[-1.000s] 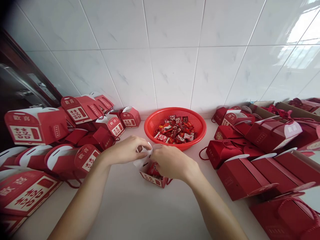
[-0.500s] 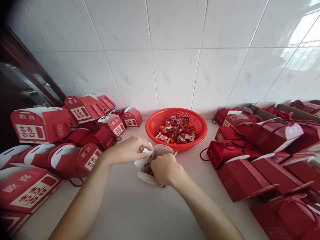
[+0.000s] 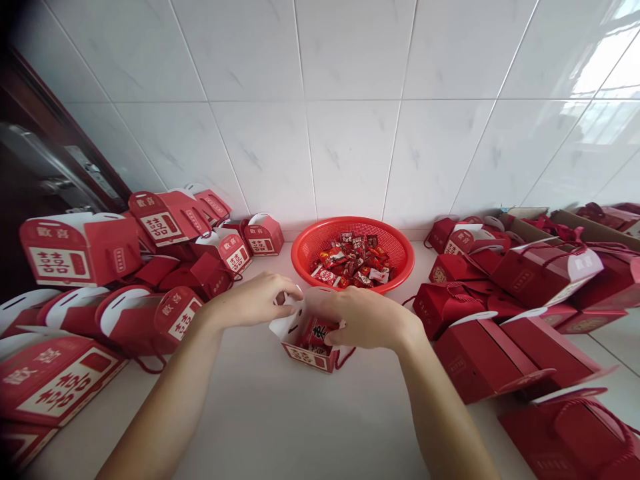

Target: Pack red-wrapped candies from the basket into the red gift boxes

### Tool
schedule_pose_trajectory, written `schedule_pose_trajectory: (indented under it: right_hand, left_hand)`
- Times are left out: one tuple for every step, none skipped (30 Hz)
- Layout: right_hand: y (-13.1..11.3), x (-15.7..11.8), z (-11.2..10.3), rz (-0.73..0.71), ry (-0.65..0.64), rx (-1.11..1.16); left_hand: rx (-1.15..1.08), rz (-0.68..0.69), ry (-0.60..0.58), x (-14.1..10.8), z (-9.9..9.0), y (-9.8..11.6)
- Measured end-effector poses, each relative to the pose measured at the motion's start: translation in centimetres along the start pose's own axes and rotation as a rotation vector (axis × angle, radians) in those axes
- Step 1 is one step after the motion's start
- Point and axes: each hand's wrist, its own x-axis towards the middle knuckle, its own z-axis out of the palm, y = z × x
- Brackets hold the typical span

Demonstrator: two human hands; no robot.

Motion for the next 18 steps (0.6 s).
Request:
schedule_pose_trajectory:
  right_hand:
    - [0.0,-0.2,-0.1,-0.013,0.009,0.009]
    - [-0.1,-0.2,-0.1,-0.022,0.024,0.011]
    - [-0.3,-0.3,0.0,-0.029,0.045,0.009]
    - [-0.5,-0.2,0.1,-0.034,0.07,0.002]
    - [-0.7,-0.1,0.2,-0.044,0.09,-0.002]
    - [-1.0,0.1,0.5,-0.06,0.105,-0.003]
    - [-1.3,0.3,0.8,-0.077,0.107,-0.002]
    - [-1.6,0.6,1.1,-0.091,0.096,-0.002]
    - [-1.8,0.9,1.5,-0.093,0.071,-0.011]
    - [-2.1,1.3,1.9,-0.083,0.029,-0.028]
    - [-2.3,1.7,2.2,-0.057,-0.018,-0.057]
    - [-2.6,2.1,2.6,-0.019,-0.061,-0.092]
    - [-2.8,2.5,2.8,0.018,-0.091,-0.125]
    - [-3.1,2.9,3.0,0.048,-0.111,-0.153]
    - [-3.3,3.2,3.1,0.067,-0.128,-0.171]
    - [-3.5,3.4,3.1,0.077,-0.145,-0.18]
    - [-3.7,3.6,3.0,0.08,-0.164,-0.185]
    - [-3.8,3.6,3.0,0.082,-0.183,-0.189]
  left_hand:
    - [0.012,0.003,-0.006,-0.1,-0.1,0.2]
    - [0.03,0.007,-0.014,-0.2,-0.1,0.5]
    - [0.049,0.008,-0.021,-0.4,-0.2,0.8]
    - [0.065,0.004,-0.029,-0.5,-0.3,1.1]
    - [0.074,-0.002,-0.039,-0.7,-0.4,1.4]
    - [0.074,-0.009,-0.05,-0.9,-0.5,1.6]
    - [0.068,-0.014,-0.06,-1.0,-0.6,1.9]
    - [0.06,-0.017,-0.066,-1.2,-0.6,2.0]
    - [0.051,-0.016,-0.069,-1.2,-0.6,2.1]
    - [0.044,-0.008,-0.069,-1.3,-0.5,2.1]
    - [0.033,0.002,-0.068,-1.3,-0.5,2.1]
    - [0.019,0.013,-0.065,-1.4,-0.4,2.1]
    - [0.004,0.024,-0.065,-1.4,-0.4,2.0]
    - [-0.007,0.036,-0.068,-1.4,-0.3,2.0]
    - [-0.012,0.046,-0.07,-1.4,-0.3,2.0]
    - [-0.011,0.052,-0.069,-1.4,-0.3,2.0]
    - [-0.004,0.055,-0.067,-1.4,-0.3,2.0]
    - [0.003,0.057,-0.066,-1.4,-0.3,2.1]
